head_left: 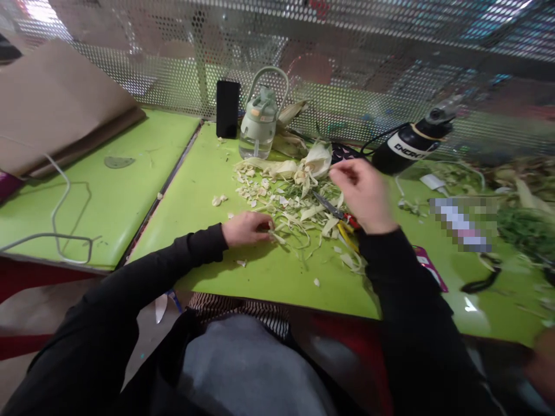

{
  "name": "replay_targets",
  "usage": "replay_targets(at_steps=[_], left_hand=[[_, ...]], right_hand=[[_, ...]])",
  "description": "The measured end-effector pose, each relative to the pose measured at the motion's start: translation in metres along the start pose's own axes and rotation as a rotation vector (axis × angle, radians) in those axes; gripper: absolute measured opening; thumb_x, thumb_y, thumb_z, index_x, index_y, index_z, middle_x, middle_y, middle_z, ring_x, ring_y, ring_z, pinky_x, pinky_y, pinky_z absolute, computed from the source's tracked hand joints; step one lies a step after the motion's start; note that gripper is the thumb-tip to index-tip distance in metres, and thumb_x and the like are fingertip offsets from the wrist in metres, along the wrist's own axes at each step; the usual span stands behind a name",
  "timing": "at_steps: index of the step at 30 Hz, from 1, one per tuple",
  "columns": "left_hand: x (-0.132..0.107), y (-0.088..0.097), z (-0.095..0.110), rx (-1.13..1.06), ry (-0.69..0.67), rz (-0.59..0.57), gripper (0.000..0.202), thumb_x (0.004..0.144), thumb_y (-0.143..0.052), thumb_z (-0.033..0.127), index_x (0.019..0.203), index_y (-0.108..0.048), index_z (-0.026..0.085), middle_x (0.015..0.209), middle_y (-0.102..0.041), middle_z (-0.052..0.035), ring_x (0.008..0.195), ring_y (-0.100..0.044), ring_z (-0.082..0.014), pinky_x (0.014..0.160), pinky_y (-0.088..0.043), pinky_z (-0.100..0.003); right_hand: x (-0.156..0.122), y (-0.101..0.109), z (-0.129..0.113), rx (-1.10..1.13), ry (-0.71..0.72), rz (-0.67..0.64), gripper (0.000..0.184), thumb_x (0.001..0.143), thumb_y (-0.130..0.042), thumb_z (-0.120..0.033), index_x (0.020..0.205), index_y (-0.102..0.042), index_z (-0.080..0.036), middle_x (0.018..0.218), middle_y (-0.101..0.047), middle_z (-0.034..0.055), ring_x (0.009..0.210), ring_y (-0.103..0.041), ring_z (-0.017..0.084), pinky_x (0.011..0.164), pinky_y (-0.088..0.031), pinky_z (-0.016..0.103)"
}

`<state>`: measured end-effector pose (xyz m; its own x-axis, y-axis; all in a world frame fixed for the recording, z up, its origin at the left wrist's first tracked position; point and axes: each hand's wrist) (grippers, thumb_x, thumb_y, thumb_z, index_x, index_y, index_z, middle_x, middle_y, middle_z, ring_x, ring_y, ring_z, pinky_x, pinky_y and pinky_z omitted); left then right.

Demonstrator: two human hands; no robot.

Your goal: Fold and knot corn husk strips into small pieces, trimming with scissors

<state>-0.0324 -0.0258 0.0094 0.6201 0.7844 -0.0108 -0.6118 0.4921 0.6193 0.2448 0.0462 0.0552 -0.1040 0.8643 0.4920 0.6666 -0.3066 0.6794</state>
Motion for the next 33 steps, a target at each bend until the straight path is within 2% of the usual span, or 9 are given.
replay_targets(at_steps=[3,5,9,12,17,19,22,27,33], left_hand=[[-0.001,0.005,-0.003,0.026,0.029,0.076,0.036,0.085,-0.066,0.039,0.111,-0.065,0.014,0.104,-0.073,-0.0095,0.089,-0.067,-0.0183,0.078,-0.053,-0.031],[-0.001,0.01,-0.005,0.015,0.027,0.133,0.044,0.088,-0.063,0.043,0.12,-0.062,0.013,0.118,-0.071,-0.0134,0.101,-0.068,-0.0209,0.087,-0.055,-0.036],[0.001,0.018,-0.006,0.018,0.047,0.15,0.039,0.091,-0.06,0.04,0.119,-0.063,0.013,0.117,-0.072,-0.0135,0.101,-0.068,-0.0202,0.091,-0.057,-0.038],[0.004,0.032,-0.003,0.016,0.069,0.145,0.031,0.092,-0.059,0.035,0.113,-0.067,0.014,0.112,-0.074,-0.0109,0.096,-0.069,-0.0173,0.091,-0.057,-0.035],[0.024,0.069,0.003,0.026,0.152,0.285,0.028,0.094,-0.056,0.034,0.108,-0.068,0.013,0.112,-0.073,-0.0099,0.097,-0.067,-0.0174,0.091,-0.054,-0.034],[0.039,0.076,0.006,0.038,0.233,0.35,0.031,0.094,-0.055,0.04,0.093,-0.07,0.013,0.095,-0.073,-0.009,0.088,-0.066,-0.0193,0.086,-0.053,-0.035],[0.061,0.07,0.012,-0.246,0.305,0.41,0.036,0.089,-0.065,0.046,0.074,-0.064,0.014,0.075,-0.067,-0.007,0.075,-0.064,-0.0184,0.078,-0.051,-0.032],[0.082,0.055,0.02,-0.649,0.221,0.49,0.015,0.098,-0.053,0.027,0.097,-0.063,0.015,0.098,-0.07,-0.0079,0.075,-0.065,-0.011,0.076,-0.05,-0.027],[0.077,0.047,0.024,-0.884,0.13,0.369,0.01,0.084,-0.07,0.017,0.091,-0.063,0.013,0.089,-0.07,-0.0042,0.078,-0.065,-0.0093,0.08,-0.049,-0.025]], right_hand=[[0.016,-0.022,0.006,-0.146,-0.052,-0.071,0.016,0.085,-0.066,-0.027,0.094,-0.072,-0.016,0.099,-0.073,0.0115,0.087,-0.068,0.025,0.087,-0.055,0.046],[0.032,-0.041,0.006,-0.179,-0.043,-0.112,0.022,0.08,-0.066,-0.023,0.1,-0.073,-0.016,0.104,-0.074,0.0139,0.095,-0.068,0.029,0.09,-0.052,0.047],[0.059,-0.076,-0.002,-0.17,-0.002,-0.152,0.042,0.07,-0.069,-0.017,0.113,-0.071,-0.015,0.116,-0.072,0.0163,0.115,-0.06,0.036,0.107,-0.039,0.053],[0.069,-0.089,-0.005,-0.113,-0.038,-0.169,0.019,0.075,-0.065,-0.02,0.092,-0.074,-0.019,0.096,-0.075,0.0123,0.1,-0.064,0.032,0.098,-0.044,0.047],[0.067,-0.082,0.0,0.071,-0.117,-0.1,0.028,0.09,-0.055,-0.041,0.079,-0.068,-0.019,0.073,-0.068,0.0047,0.079,-0.063,0.022,0.08,-0.048,0.035],[0.061,-0.077,0.001,0.162,-0.136,-0.063,0.036,0.091,-0.053,-0.049,0.078,-0.067,-0.019,0.071,-0.066,0.0031,0.076,-0.061,0.02,0.077,-0.048,0.034],[0.049,-0.071,-0.004,0.293,-0.139,-0.001,0.04,0.087,-0.056,-0.057,0.082,-0.069,-0.02,0.081,-0.07,0.004,0.082,-0.064,0.021,0.083,-0.051,0.037],[0.026,-0.062,-0.014,0.48,-0.12,0.103,0.041,0.084,-0.059,-0.061,0.097,-0.073,-0.025,0.111,-0.074,0.0051,0.11,-0.066,0.024,0.102,-0.05,0.042],[0.005,-0.061,-0.014,0.628,-0.192,0.114,0.044,0.078,-0.067,-0.063,0.099,-0.074,-0.025,0.11,-0.075,0.0061,0.106,-0.068,0.025,0.094,-0.055,0.043]])
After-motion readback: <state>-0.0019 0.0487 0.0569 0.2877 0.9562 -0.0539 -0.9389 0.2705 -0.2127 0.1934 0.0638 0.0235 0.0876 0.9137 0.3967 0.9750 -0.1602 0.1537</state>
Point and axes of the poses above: each hand's wrist, its own x-axis towards the middle knuckle, its own y-axis out of the back of the hand, z = x × y
